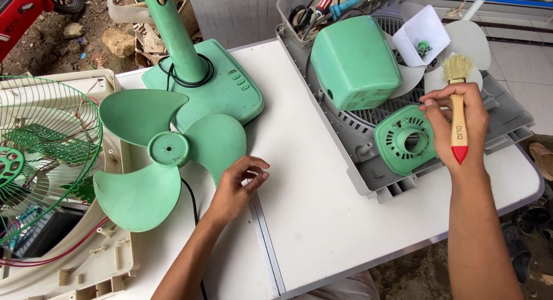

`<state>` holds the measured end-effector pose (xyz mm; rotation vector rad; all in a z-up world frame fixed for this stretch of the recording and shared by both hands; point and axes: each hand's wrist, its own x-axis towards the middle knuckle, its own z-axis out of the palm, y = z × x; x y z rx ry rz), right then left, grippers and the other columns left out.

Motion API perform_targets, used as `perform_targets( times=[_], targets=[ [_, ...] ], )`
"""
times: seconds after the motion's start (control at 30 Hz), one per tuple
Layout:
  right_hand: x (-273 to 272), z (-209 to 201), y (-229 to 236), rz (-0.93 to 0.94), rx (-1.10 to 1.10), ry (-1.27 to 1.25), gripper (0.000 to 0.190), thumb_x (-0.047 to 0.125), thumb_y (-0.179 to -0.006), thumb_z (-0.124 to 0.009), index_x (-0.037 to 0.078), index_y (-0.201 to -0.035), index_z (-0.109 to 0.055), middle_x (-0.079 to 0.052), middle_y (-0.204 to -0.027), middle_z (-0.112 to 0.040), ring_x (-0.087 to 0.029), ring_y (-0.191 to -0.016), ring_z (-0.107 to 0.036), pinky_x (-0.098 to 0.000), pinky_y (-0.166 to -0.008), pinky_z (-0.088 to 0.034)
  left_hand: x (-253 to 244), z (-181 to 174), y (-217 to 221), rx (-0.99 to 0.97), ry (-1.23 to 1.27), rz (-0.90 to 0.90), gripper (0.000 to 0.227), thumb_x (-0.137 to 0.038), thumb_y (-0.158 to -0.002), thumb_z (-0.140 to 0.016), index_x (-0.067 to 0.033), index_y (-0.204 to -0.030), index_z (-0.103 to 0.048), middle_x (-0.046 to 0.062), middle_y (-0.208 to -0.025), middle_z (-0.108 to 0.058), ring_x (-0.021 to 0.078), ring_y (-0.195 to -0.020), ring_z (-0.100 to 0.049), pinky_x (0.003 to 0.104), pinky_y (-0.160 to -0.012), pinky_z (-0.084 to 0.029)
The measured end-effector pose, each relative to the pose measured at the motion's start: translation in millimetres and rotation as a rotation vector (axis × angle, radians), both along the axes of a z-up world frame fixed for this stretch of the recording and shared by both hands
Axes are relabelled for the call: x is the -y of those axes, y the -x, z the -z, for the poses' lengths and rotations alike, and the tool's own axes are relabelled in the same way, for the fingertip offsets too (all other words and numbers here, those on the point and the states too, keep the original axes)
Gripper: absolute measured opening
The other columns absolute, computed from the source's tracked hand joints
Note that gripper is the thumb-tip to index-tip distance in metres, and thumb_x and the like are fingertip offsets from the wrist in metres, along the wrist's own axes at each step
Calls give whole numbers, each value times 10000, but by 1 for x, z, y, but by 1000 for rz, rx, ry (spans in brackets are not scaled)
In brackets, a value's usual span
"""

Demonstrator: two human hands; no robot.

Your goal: The person uses a brush to clean the internal components of a disassembled green electric fan. They scrub the motor housing and the fan blades, removing dust and debris from the surfaces. The cleaned parts are placed on a white table alongside other fan components.

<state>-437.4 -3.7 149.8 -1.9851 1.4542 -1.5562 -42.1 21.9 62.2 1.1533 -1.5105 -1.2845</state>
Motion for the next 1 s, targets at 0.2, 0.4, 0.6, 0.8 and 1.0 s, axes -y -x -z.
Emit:
perform_targets(
  times=[0.2, 0.4, 0.6, 0.8, 1.0],
  targets=[
    [-17, 0, -63, -76, 1, 26, 181, -111, -1053, -588, -30, -1163, -469, -230, -1128, -667, -304, -1053, -691, -346, -875, -561, 1, -16, -22, 449, 320, -240, 331, -400, -1038, -479, -142, -863, -593, -17, -577, -515, 126, -544, -446, 288, -559, -379],
    [-26, 20, -162, -242, 65, -96, 242, -82, -882, -707, 39, -1062, -597, -132, -1004, -740, -238, -891, -751, -325, -773, -613, 2, -28, -58, 1085, 637, -734, 506, -274, -818, -782, -112, -1258, -590, 147, -1333, -533, 353, -1234, -494, 527, -1013, -374],
    [-10, 41, -227, -410, -99, -139, 262, -26, -886, -704, 81, -1099, -595, -130, -969, -698, -275, -926, -730, -360, -804, -626, 3, -23, -75, 1209, 247, -836, 880, -266, -736, -848, 0, -1467, -438, 233, -1488, -460, 404, -1303, -514, 582, -1053, -420],
    [15, 57, -245, -369, -174, -46, 377, 48, -892, -763, 53, -1190, -531, -183, -1103, -655, -389, -1078, -667, -471, -900, -587, 6, -10, -70, 1113, 409, -656, 838, -234, -718, -850, -59, -1441, -465, 156, -1388, -532, 369, -1210, -590, 465, -984, -500],
    [21, 60, -232, -342, -97, -75, 386, 54, -936, -734, 56, -1249, -507, -149, -1179, -648, -348, -1123, -641, -440, -954, -557, 0, -1, -53, 969, 593, -279, 912, -383, -600, -835, -123, -1391, -465, 84, -1279, -554, 314, -1142, -608, 430, -958, -480]
  ],
)
